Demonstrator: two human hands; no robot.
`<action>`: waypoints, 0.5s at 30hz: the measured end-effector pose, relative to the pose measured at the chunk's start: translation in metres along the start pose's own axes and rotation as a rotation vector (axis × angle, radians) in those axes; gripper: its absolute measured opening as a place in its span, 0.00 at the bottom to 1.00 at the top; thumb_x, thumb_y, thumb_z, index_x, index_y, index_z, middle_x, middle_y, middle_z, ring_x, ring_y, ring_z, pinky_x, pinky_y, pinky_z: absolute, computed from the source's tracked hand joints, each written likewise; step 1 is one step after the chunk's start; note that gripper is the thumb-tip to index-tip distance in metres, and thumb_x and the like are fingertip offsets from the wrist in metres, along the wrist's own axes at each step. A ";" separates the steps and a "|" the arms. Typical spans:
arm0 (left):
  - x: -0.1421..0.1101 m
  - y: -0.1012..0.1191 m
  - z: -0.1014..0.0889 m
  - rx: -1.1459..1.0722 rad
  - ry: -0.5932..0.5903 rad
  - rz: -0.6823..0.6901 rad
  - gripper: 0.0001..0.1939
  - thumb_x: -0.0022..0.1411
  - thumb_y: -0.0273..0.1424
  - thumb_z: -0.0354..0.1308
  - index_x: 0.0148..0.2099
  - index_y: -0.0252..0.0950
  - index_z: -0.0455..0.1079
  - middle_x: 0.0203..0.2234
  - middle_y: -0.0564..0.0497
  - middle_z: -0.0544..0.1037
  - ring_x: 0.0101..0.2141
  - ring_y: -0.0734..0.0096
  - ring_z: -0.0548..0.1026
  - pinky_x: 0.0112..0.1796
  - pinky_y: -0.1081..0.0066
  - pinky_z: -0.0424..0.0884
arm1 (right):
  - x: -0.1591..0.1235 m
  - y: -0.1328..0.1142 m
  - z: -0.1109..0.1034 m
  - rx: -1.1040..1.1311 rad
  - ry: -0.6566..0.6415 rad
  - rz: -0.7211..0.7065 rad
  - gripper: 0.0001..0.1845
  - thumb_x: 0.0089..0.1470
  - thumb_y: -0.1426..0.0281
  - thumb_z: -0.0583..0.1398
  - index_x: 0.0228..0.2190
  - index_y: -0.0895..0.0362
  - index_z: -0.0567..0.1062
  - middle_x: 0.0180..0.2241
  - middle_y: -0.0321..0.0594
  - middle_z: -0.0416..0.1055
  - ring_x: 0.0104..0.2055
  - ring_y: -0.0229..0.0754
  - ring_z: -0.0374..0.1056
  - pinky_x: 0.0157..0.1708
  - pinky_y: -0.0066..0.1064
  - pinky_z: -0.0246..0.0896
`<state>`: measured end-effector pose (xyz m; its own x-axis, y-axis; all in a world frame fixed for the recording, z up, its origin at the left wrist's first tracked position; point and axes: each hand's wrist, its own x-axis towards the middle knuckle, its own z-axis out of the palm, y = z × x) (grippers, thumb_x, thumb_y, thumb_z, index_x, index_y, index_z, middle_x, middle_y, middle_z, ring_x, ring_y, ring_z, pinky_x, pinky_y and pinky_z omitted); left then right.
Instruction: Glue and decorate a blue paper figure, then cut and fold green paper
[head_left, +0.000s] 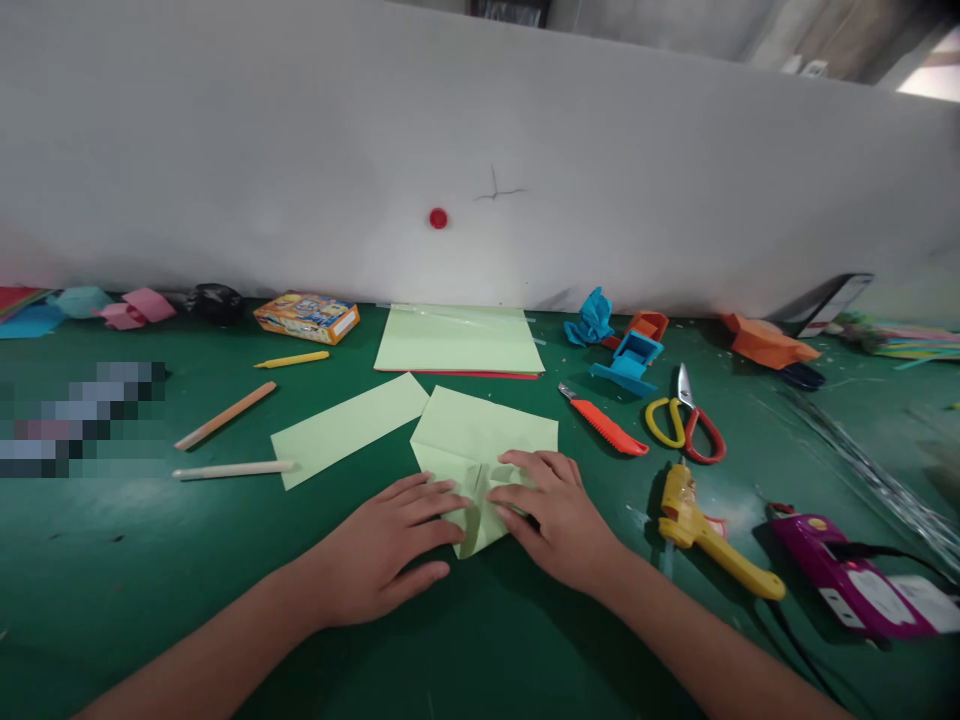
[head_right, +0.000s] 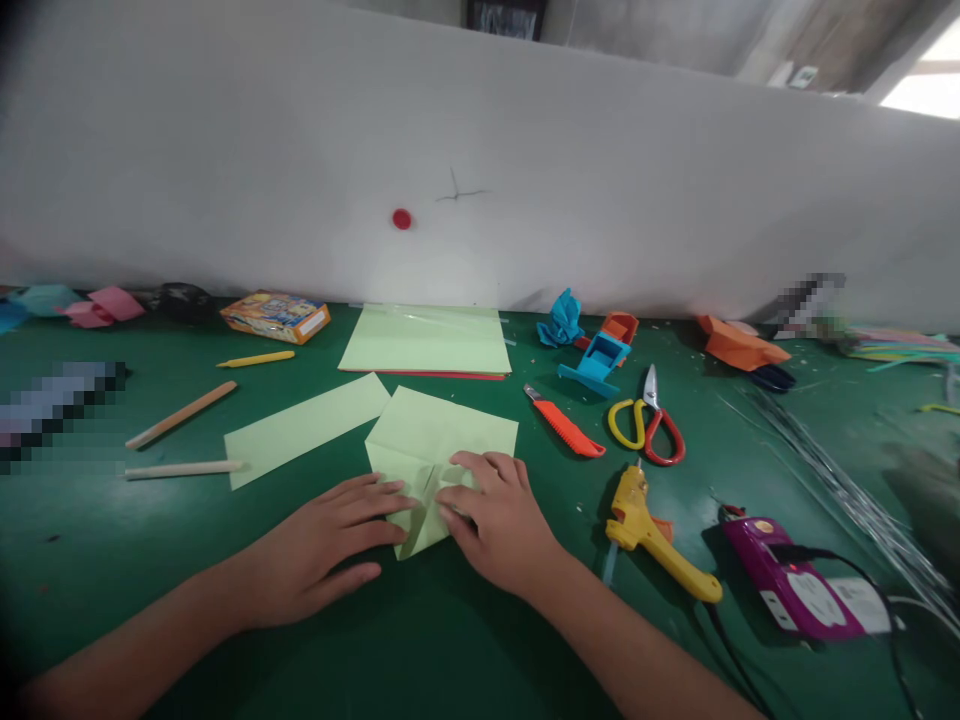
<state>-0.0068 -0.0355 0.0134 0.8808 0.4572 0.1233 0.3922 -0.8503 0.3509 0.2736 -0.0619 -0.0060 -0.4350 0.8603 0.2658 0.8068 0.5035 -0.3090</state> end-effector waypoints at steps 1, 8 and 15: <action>0.000 0.000 0.000 -0.001 -0.005 -0.001 0.15 0.74 0.38 0.53 0.59 0.43 0.71 0.65 0.48 0.70 0.67 0.57 0.65 0.69 0.51 0.53 | -0.001 0.001 -0.002 -0.007 -0.021 0.002 0.16 0.69 0.63 0.55 0.49 0.45 0.81 0.62 0.42 0.67 0.60 0.56 0.59 0.59 0.53 0.56; -0.001 -0.001 0.002 -0.020 0.002 -0.018 0.19 0.74 0.39 0.54 0.63 0.43 0.68 0.65 0.48 0.70 0.67 0.57 0.64 0.69 0.51 0.53 | -0.004 0.002 -0.004 -0.073 -0.148 0.012 0.24 0.70 0.57 0.52 0.64 0.42 0.69 0.68 0.44 0.60 0.64 0.61 0.55 0.60 0.56 0.55; -0.001 0.000 0.003 0.001 -0.012 -0.060 0.24 0.74 0.39 0.53 0.68 0.41 0.62 0.66 0.46 0.69 0.67 0.55 0.64 0.68 0.49 0.57 | -0.003 0.003 -0.001 -0.086 -0.165 0.025 0.25 0.70 0.55 0.52 0.65 0.42 0.67 0.69 0.44 0.59 0.65 0.61 0.55 0.60 0.57 0.54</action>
<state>-0.0071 -0.0367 0.0100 0.8589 0.5040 0.0908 0.4445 -0.8218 0.3565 0.2779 -0.0634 -0.0068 -0.4685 0.8774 0.1039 0.8461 0.4794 -0.2330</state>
